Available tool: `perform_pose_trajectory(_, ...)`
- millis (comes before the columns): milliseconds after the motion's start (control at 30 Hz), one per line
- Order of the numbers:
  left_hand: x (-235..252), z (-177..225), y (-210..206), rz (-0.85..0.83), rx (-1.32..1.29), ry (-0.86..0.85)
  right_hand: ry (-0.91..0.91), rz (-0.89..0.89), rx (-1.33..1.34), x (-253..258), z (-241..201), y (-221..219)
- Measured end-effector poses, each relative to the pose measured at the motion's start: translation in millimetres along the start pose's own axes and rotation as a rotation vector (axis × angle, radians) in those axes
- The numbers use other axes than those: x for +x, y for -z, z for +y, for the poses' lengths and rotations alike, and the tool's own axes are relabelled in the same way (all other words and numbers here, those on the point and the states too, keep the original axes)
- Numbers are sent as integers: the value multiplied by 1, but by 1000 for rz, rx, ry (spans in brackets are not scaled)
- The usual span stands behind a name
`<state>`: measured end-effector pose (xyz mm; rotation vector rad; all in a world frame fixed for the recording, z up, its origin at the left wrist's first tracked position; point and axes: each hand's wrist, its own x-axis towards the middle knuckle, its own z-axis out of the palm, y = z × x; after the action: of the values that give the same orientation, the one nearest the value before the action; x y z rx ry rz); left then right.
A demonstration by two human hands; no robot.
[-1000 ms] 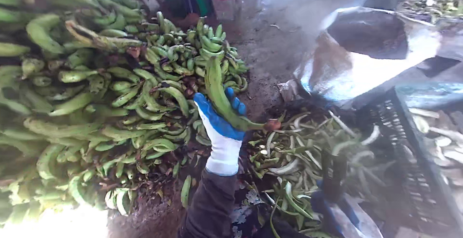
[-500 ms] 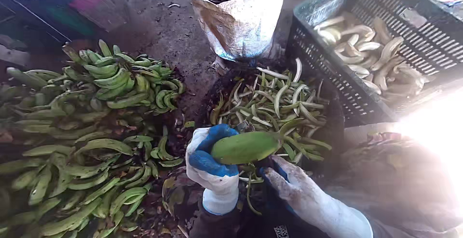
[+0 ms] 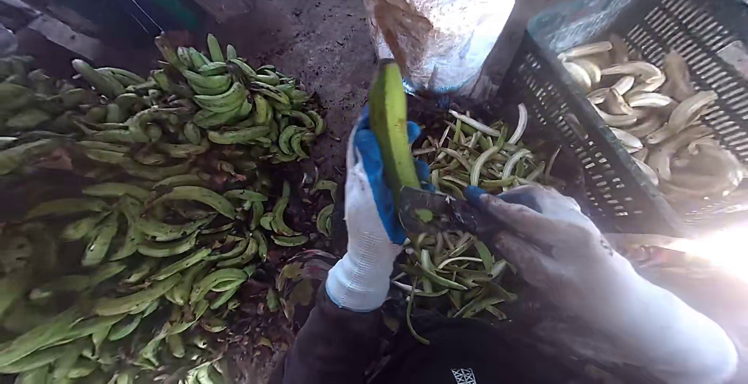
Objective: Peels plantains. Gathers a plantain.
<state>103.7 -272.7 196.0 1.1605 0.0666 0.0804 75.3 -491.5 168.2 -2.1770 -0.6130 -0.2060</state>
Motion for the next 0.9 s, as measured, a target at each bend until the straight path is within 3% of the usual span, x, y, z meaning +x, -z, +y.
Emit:
perform_pose_trajectory(67,-16,-17,-4,-6,-6,100,35,153,-133,8,13,-17)
perform_pose_trajectory(167,-48,-46,-5,23,-321,458,34,335,-359,32,40,-28)
perform_pose_trajectory(200,-58,-50,-2,24,-325,534,-2,333,-383,38,43,-24)
perform_pose_trajectory(267,-67,-52,5,58,-273,532,-68,237,-352,43,39,-11)
perform_pose_trajectory(367,-51,-44,20,158,-46,94,-51,117,-175,31,19,-11)
perform_pose_trajectory(500,-6,-17,19,369,234,-440,8,107,16,-2,-9,-26)
perform_pose_trajectory(533,6,-27,30,316,258,-597,18,121,25,-6,-11,-27)
perform_pose_trajectory(567,21,-48,53,156,259,-807,23,136,20,-8,-11,-27)
perform_pose_trajectory(600,25,-59,63,46,279,-839,20,153,4,-7,-9,-27)
perform_pose_trajectory(633,12,-54,52,56,276,-631,13,169,-21,-4,-6,-27)
perform_pose_trajectory(667,-5,-34,29,114,277,-253,15,191,-50,3,-1,-27)
perform_pose_trajectory(700,-15,-23,20,47,241,43,24,215,-95,11,8,-26)
perform_pose_trajectory(767,-27,-21,15,-184,76,435,9,224,-195,25,29,-22)
perform_pose_trajectory(833,-45,-25,19,-342,-6,609,-85,168,-316,32,47,-17)
perform_pose_trajectory(900,-56,-25,22,-375,-70,567,-184,106,-367,34,55,-11)
